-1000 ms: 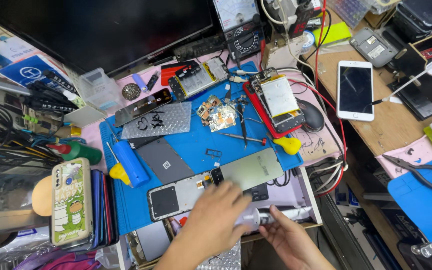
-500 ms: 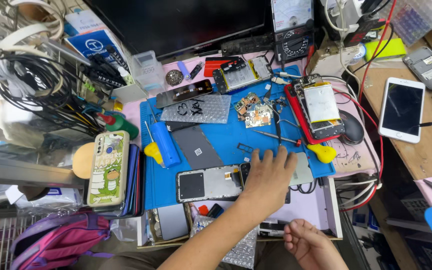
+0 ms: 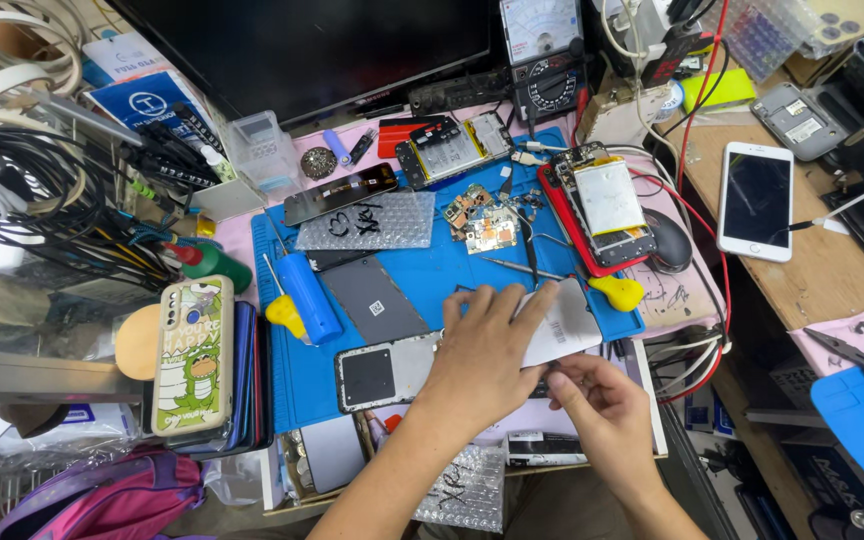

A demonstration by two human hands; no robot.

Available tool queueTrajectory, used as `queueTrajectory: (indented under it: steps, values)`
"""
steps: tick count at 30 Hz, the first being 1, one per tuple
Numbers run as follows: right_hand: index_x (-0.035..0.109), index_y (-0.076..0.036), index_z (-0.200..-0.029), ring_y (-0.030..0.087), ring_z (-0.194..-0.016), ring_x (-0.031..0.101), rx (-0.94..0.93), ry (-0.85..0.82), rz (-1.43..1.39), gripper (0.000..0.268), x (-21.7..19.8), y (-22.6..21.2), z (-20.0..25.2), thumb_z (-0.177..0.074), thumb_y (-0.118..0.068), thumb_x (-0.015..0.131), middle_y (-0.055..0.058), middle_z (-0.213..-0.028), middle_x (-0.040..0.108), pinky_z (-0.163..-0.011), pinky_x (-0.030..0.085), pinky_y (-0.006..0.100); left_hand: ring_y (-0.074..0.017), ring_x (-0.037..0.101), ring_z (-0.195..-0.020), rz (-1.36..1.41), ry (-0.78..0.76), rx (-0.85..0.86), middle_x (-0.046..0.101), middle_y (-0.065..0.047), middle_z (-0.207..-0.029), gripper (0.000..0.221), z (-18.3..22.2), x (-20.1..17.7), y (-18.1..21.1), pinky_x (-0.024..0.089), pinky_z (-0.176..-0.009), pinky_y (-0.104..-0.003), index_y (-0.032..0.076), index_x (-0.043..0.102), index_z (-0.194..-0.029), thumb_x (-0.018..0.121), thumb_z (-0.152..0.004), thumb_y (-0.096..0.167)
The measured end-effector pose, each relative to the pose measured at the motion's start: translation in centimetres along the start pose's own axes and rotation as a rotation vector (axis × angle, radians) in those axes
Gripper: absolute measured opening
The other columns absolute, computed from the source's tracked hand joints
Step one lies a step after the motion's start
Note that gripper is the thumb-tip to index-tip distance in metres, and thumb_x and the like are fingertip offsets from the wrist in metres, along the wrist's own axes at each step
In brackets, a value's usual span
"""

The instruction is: The person applies adhesive from a tube to the internal frame of a mobile phone, picks up a new screen, and presses it into the frame.

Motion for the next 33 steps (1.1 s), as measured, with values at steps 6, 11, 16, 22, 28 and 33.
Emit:
queueTrajectory:
  steps: [6, 11, 16, 22, 28, 33]
  values:
    - [0.072, 0.007, -0.096, 0.01, -0.067, 0.065, -0.015, 0.052, 0.039, 0.011, 1.4, -1.8, -0.6, -0.091, -0.003, 0.071, 0.008, -0.078, 0.074, -0.063, 0.051, 0.023, -0.0341, 0.054, -0.114, -0.004, 0.045, -0.02, 0.059, -0.014, -0.124, 0.086, 0.8, -1.8, -0.1, 0.034, -0.101, -0.056, 0.007, 0.048, -0.147, 0.081, -0.069, 0.026]
    - [0.069, 0.006, -0.089, 0.01, -0.063, 0.063, -0.018, 0.101, -0.024, 0.006, 2.1, -1.7, -0.7, -0.09, 0.0, 0.069, 0.008, -0.074, 0.071, -0.061, 0.051, 0.022, -0.0326, 0.055, -0.113, -0.018, 0.066, -0.019, 0.059, -0.012, -0.122, 0.088, 0.9, -2.0, -0.1, 0.035, -0.1, -0.056, 0.008, 0.048, -0.146, 0.085, -0.067, 0.027]
    - [0.067, 0.004, -0.086, 0.008, -0.062, 0.061, -0.027, 0.174, -0.112, 0.004, 2.4, -1.3, -0.6, -0.09, 0.003, 0.067, 0.007, -0.073, 0.069, -0.059, 0.049, 0.021, -0.0303, 0.055, -0.11, 0.011, 0.116, -0.016, 0.059, -0.01, -0.121, 0.092, 1.1, -1.7, 0.2, 0.036, -0.097, -0.053, 0.008, 0.048, -0.147, 0.088, -0.066, 0.029]
    - [0.066, 0.004, -0.086, 0.003, -0.062, 0.053, -0.059, 0.245, -0.082, 0.003, 2.1, -0.7, -1.0, -0.087, 0.004, 0.069, 0.003, -0.074, 0.065, -0.056, 0.041, 0.018, -0.0291, 0.056, -0.109, -0.008, 0.168, 0.019, 0.058, -0.01, -0.121, 0.096, 1.2, -1.1, 0.4, 0.037, -0.099, -0.052, 0.007, 0.044, -0.149, 0.088, -0.067, 0.03]
    - [0.068, 0.004, -0.087, 0.002, -0.063, 0.057, -0.095, 0.238, -0.002, 0.003, 2.1, -1.1, -0.8, -0.085, 0.005, 0.069, 0.002, -0.075, 0.068, -0.056, 0.045, 0.017, -0.0291, 0.057, -0.112, -0.006, 0.16, 0.03, 0.059, -0.009, -0.123, 0.095, 1.1, -1.0, 0.1, 0.037, -0.101, -0.052, 0.009, 0.044, -0.149, 0.089, -0.068, 0.03]
    - [0.068, 0.004, -0.087, 0.002, -0.066, 0.054, -0.124, 0.208, 0.022, 0.002, 1.1, -0.5, -0.9, -0.087, 0.005, 0.067, -0.001, -0.078, 0.067, -0.058, 0.042, 0.017, -0.0292, 0.058, -0.115, 0.055, 0.141, 0.002, 0.061, -0.009, -0.126, 0.097, 0.9, -1.6, -0.2, 0.037, -0.102, -0.052, 0.011, 0.044, -0.149, 0.089, -0.065, 0.03]
Point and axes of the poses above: each hand's wrist, its own z-axis away from the middle knuckle, its own x-axis out of the palm, y = z × x, the point moved 1 cm from there along -z, towards the middle knuckle
